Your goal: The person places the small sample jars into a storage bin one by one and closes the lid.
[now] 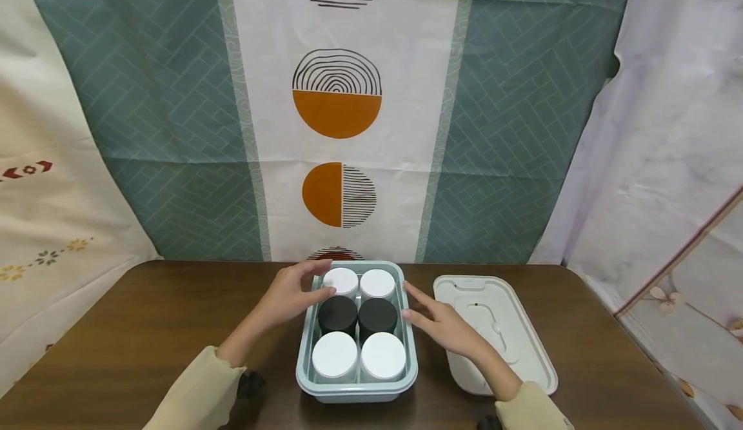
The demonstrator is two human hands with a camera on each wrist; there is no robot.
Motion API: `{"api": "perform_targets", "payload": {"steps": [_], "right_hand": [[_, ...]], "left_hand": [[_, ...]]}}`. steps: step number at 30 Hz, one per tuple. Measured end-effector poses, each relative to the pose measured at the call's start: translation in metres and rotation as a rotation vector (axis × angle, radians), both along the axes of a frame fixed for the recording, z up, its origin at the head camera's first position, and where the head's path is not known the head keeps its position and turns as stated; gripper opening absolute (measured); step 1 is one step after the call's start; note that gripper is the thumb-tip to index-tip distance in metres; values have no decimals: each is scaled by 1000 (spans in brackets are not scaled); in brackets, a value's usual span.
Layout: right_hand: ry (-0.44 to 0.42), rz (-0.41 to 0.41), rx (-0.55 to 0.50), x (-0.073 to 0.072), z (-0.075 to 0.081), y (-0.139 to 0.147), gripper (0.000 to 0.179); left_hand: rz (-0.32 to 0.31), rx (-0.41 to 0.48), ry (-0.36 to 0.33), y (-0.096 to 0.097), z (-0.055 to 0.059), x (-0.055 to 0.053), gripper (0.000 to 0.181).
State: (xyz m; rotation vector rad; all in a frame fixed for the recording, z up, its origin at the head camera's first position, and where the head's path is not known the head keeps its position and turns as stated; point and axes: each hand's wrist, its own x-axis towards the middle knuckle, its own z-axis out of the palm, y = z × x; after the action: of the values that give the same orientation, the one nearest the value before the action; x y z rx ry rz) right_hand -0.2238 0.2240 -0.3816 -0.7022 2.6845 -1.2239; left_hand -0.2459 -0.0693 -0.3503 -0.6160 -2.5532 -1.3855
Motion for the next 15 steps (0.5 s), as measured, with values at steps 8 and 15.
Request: {"api": "perform_targets", "payload": {"steps": [8,15], "right_hand": [[39,-55,26,2,13,27,50],[103,-91,17,4,18,51,43]], "left_hand": [[-69,141,-40,18,17,25,45],[-159,201,-69,43,28,47,48]]}}
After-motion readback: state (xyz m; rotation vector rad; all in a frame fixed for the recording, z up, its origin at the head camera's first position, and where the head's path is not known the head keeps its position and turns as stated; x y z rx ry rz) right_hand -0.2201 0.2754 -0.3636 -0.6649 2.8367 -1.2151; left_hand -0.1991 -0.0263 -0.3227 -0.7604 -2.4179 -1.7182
